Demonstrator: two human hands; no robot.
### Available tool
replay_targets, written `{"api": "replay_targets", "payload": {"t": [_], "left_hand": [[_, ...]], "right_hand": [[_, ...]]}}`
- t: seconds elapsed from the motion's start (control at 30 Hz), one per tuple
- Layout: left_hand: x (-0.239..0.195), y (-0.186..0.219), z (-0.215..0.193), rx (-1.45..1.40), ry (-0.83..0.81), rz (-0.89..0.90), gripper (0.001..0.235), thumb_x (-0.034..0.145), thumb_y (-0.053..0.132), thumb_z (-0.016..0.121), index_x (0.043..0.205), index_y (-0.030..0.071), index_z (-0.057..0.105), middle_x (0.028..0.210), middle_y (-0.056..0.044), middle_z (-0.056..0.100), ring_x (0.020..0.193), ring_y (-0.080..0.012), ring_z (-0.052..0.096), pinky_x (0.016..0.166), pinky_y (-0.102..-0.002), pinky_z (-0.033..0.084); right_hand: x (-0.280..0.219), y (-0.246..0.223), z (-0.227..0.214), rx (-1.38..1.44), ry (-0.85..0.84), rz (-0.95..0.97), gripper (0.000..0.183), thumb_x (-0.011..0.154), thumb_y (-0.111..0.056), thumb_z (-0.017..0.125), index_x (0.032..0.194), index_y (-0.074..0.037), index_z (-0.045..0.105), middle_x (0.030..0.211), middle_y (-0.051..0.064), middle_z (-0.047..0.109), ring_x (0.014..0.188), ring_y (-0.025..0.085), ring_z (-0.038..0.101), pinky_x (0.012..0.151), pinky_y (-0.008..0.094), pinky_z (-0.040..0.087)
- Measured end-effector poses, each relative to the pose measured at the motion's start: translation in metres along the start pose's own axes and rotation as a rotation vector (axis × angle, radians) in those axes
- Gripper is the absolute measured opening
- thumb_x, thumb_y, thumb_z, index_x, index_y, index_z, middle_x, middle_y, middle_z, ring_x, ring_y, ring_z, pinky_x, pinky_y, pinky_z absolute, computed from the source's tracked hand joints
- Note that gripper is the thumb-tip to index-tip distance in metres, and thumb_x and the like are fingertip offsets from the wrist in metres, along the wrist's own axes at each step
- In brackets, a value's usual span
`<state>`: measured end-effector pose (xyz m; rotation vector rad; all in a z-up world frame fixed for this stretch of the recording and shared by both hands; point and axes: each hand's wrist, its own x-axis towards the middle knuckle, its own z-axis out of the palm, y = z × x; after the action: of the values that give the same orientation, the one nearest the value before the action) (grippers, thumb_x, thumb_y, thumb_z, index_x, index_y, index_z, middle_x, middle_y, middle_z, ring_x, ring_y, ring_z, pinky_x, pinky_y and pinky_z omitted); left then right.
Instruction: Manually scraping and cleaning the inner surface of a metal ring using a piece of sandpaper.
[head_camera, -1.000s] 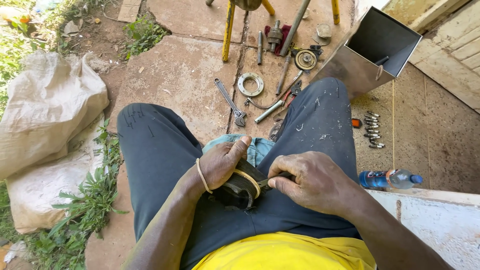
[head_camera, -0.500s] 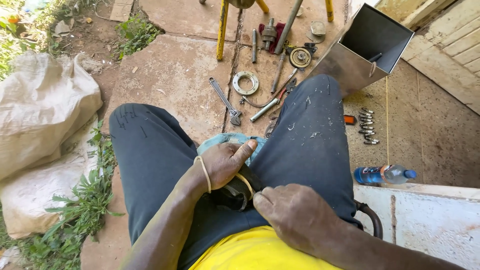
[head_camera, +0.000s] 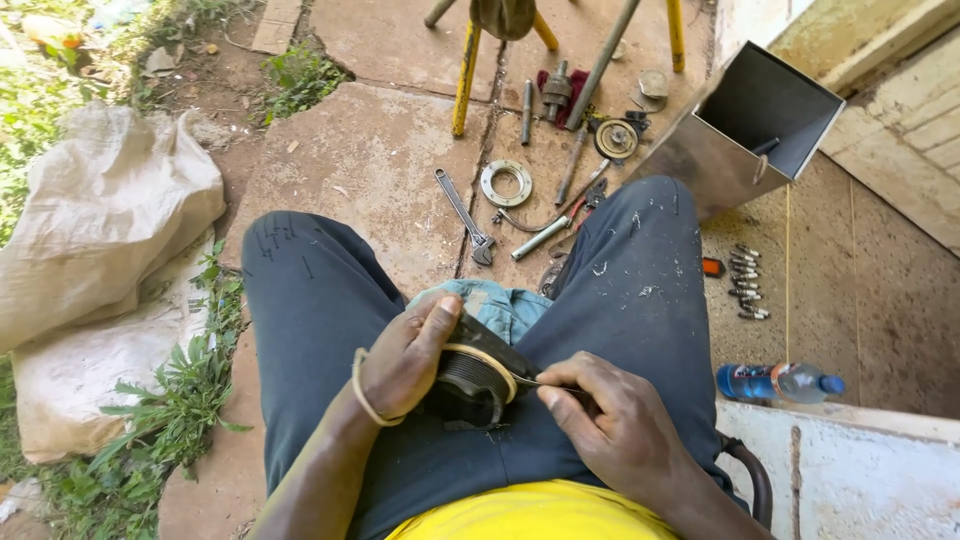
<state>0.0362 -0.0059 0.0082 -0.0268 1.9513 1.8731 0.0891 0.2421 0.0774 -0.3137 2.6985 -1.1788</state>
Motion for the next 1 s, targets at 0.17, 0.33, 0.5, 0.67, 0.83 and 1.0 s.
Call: {"api": "replay_targets", "payload": {"t": [0.17, 0.33, 0.5, 0.67, 0.83, 1.0], "left_hand": [[0.005, 0.007, 0.005, -0.133, 0.086, 0.028, 0.052, 0.108, 0.049, 0.046, 0.098, 0.003, 0.067, 0.081, -0.003, 0.06, 0.069, -0.0111, 0.054, 0.069, -0.028, 0.049], [0.013, -0.007, 0.006, -0.28, 0.168, -0.047, 0.059, 0.105, 0.052, 0.048, 0.109, -0.002, 0.07, 0.078, -0.006, 0.062, 0.063, -0.0129, 0.057, 0.062, -0.027, 0.05], [0.01, -0.003, 0.005, -0.265, 0.149, -0.04, 0.057, 0.106, 0.053, 0.046, 0.106, 0.0, 0.069, 0.076, -0.006, 0.06, 0.06, -0.0125, 0.056, 0.06, -0.027, 0.049], [0.008, 0.006, 0.006, -0.151, 0.163, -0.096, 0.064, 0.103, 0.056, 0.043, 0.104, -0.002, 0.071, 0.08, -0.007, 0.065, 0.067, -0.0136, 0.06, 0.067, -0.028, 0.053], [0.011, 0.004, 0.005, -0.073, 0.164, -0.118, 0.074, 0.099, 0.062, 0.04, 0.114, -0.004, 0.07, 0.087, -0.009, 0.067, 0.075, -0.0147, 0.064, 0.075, -0.028, 0.055], [0.012, -0.001, 0.003, -0.124, 0.143, -0.089, 0.064, 0.102, 0.059, 0.043, 0.103, 0.0, 0.069, 0.079, -0.005, 0.06, 0.069, -0.0123, 0.057, 0.067, -0.028, 0.049]], "right_hand": [[-0.008, -0.002, 0.003, -0.075, 0.202, -0.181, 0.014, 0.084, -0.012, 0.08, 0.097, -0.008, 0.076, 0.077, -0.001, 0.079, 0.046, 0.01, 0.059, 0.043, 0.027, 0.048], [-0.013, 0.013, 0.011, -0.253, 0.323, -0.349, 0.024, 0.088, -0.013, 0.079, 0.108, -0.007, 0.069, 0.079, 0.001, 0.079, 0.05, 0.011, 0.065, 0.048, 0.027, 0.054], [-0.01, 0.02, 0.012, -0.215, 0.266, -0.254, 0.026, 0.093, -0.016, 0.072, 0.116, -0.006, 0.067, 0.095, 0.004, 0.082, 0.053, 0.012, 0.068, 0.05, 0.029, 0.057], [-0.008, 0.013, 0.008, -0.086, 0.22, -0.159, 0.022, 0.092, -0.016, 0.071, 0.112, -0.007, 0.073, 0.067, -0.001, 0.075, 0.045, 0.009, 0.059, 0.043, 0.027, 0.05], [-0.006, 0.015, 0.009, -0.113, 0.178, -0.139, 0.023, 0.093, -0.019, 0.07, 0.113, -0.008, 0.072, 0.079, 0.002, 0.082, 0.048, 0.013, 0.068, 0.047, 0.031, 0.055], [-0.005, 0.017, 0.005, -0.133, 0.154, -0.214, 0.024, 0.091, -0.017, 0.073, 0.113, -0.009, 0.071, 0.095, 0.005, 0.087, 0.058, 0.016, 0.079, 0.053, 0.03, 0.062]]}}
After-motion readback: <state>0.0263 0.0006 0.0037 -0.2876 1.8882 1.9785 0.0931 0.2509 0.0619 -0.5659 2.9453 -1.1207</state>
